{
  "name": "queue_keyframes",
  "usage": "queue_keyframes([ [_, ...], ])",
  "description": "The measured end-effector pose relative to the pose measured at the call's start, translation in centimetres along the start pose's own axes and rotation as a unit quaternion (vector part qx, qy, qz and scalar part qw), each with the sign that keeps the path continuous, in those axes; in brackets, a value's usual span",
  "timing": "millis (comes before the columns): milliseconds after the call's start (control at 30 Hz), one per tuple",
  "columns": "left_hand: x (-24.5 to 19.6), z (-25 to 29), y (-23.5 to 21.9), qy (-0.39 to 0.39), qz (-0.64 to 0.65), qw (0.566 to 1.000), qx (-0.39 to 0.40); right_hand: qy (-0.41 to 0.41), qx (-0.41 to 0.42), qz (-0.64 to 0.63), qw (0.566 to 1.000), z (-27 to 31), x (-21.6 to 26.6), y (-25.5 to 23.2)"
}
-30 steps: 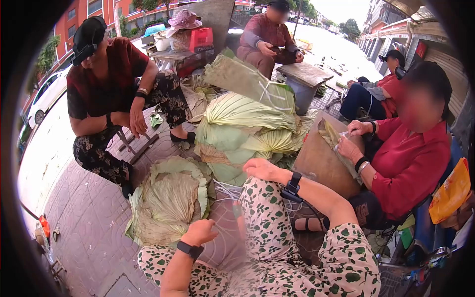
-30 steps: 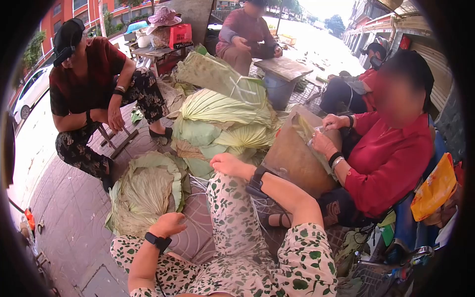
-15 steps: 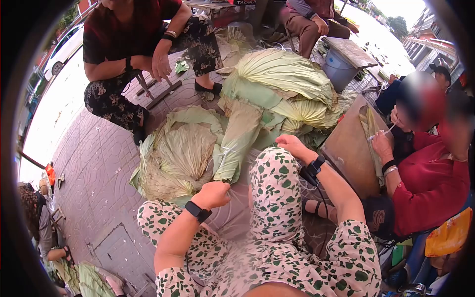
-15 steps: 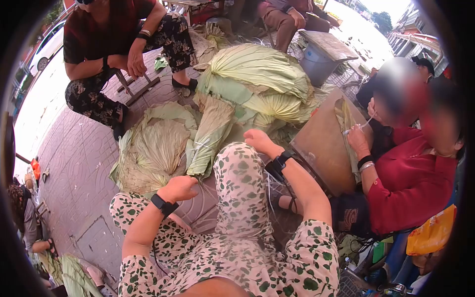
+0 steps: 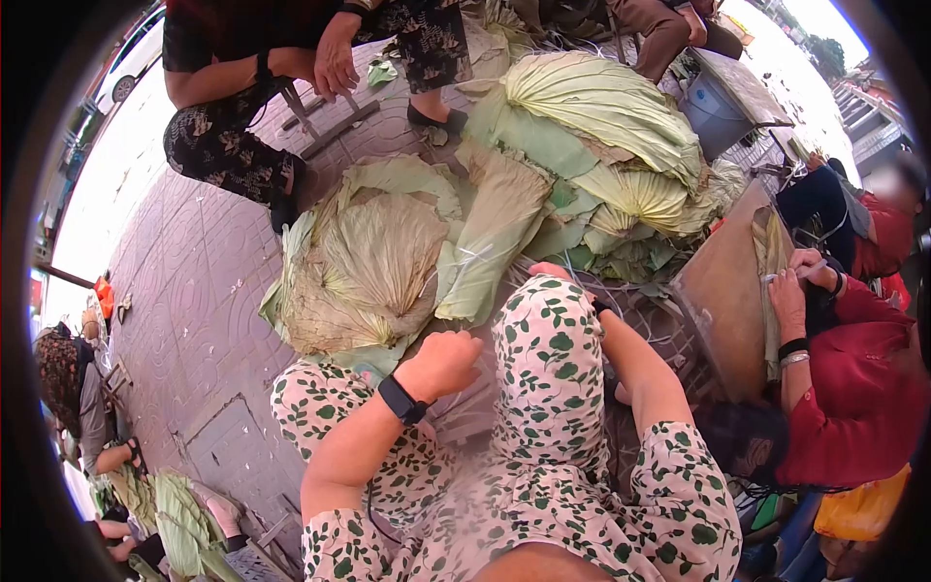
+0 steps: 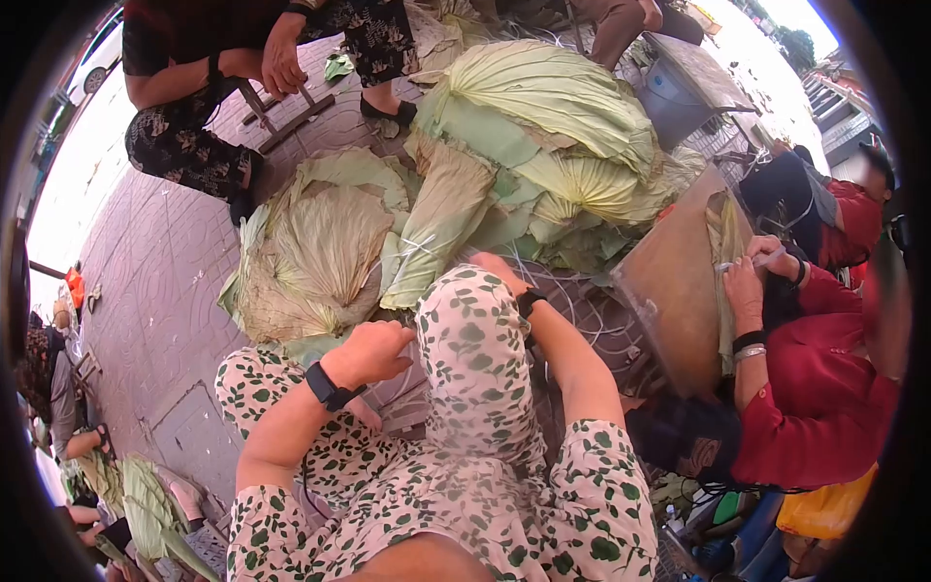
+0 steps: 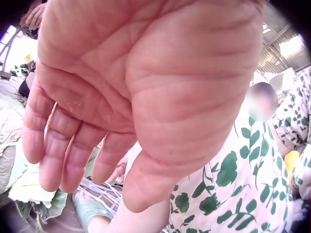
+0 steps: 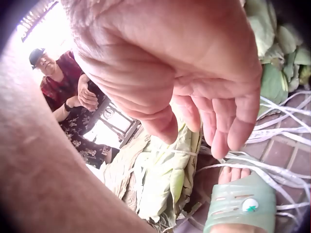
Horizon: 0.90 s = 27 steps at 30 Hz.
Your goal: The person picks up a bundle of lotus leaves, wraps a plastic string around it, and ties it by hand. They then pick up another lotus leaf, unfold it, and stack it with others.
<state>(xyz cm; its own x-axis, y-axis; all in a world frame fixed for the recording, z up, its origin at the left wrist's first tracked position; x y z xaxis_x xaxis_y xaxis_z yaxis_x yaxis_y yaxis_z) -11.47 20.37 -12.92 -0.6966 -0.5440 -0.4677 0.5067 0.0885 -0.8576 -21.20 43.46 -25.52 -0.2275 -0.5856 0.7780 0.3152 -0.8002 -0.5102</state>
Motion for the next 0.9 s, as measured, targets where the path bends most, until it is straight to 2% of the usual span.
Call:
queue_keyframes([
  [33,0.0,0.0,0.0,0.011,0.005,1.0,-0.024,0.005,-0.004,0.001,1.0,-0.9,0.3,0.7],
  [67,0.1,0.0,0.0,0.022,0.008,0.999,-0.047,0.158,-0.008,-0.14,0.978,-2.7,-0.9,2.2],
  [133,1.0,0.0,1.3,0.009,0.014,0.998,-0.056,0.19,-0.012,-0.095,0.977,-4.2,-1.1,2.9],
  [167,1.1,0.2,1.5,0.003,0.019,0.998,-0.067,0.244,-0.029,-0.134,0.96,-4.8,-1.9,3.6],
  [200,1.2,0.2,1.6,-0.004,0.02,0.998,-0.064,0.244,-0.022,-0.135,0.96,-5.3,-2.2,4.2],
  [267,1.4,0.7,1.2,0.003,0.037,0.995,-0.097,0.282,-0.031,-0.255,0.924,-5.7,-2.9,5.4],
  [300,1.8,0.9,1.4,-0.007,0.046,0.996,-0.07,0.285,0.021,-0.286,0.915,-5.7,-2.7,5.8],
  [400,2.9,1.6,2.5,-0.006,0.012,0.994,-0.107,0.326,-0.005,-0.319,0.89,-7.0,-3.9,6.9],
  [467,3.6,2.0,4.2,-0.006,0.032,0.993,-0.113,0.318,-0.009,-0.348,0.882,-7.5,-4.0,7.2],
  [533,5.6,2.8,6.8,-0.028,0.017,0.982,-0.185,0.319,-0.033,-0.325,0.89,-7.5,-3.0,7.2],
  [567,5.6,2.9,6.5,-0.031,0.017,0.981,-0.188,0.317,-0.031,-0.322,0.891,-7.5,-2.4,7.3],
  [633,5.8,3.1,6.2,-0.062,0.056,0.983,-0.165,0.236,-0.031,-0.339,0.91,-7.8,-0.2,6.9],
  [667,5.1,3.1,4.4,-0.065,0.056,0.982,-0.168,0.234,-0.029,-0.335,0.912,-7.6,0.7,6.6],
  [733,3.6,2.7,0.3,-0.08,0.105,0.986,-0.097,0.124,-0.016,-0.319,0.94,-7.0,4.5,5.1],
  [767,3.2,2.3,-0.8,-0.078,0.061,0.994,-0.038,0.102,-0.015,-0.323,0.941,-6.3,6.4,4.0],
  [867,4.2,1.9,-2.4,-0.093,-0.004,0.993,-0.079,-0.021,0.0,-0.328,0.944,-4.2,12.0,0.0],
  [900,3.7,1.9,-3.8,-0.093,-0.003,0.992,-0.087,-0.039,0.002,-0.305,0.951,-3.7,13.4,-1.7],
])
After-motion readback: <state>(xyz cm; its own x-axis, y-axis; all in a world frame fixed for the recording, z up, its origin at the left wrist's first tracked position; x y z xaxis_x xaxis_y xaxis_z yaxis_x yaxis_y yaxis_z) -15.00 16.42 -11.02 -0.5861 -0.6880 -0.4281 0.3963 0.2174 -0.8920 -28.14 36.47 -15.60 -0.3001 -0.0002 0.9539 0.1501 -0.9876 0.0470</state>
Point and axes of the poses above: each hand's wrist, its own z-axis away from the middle knuckle, its own y-axis out of the palm, x = y × z, the point moved 6 cm from there along -z, towards the middle knuckle, and after that the axes turned 11 degrees about y, right-handed, at the moved point
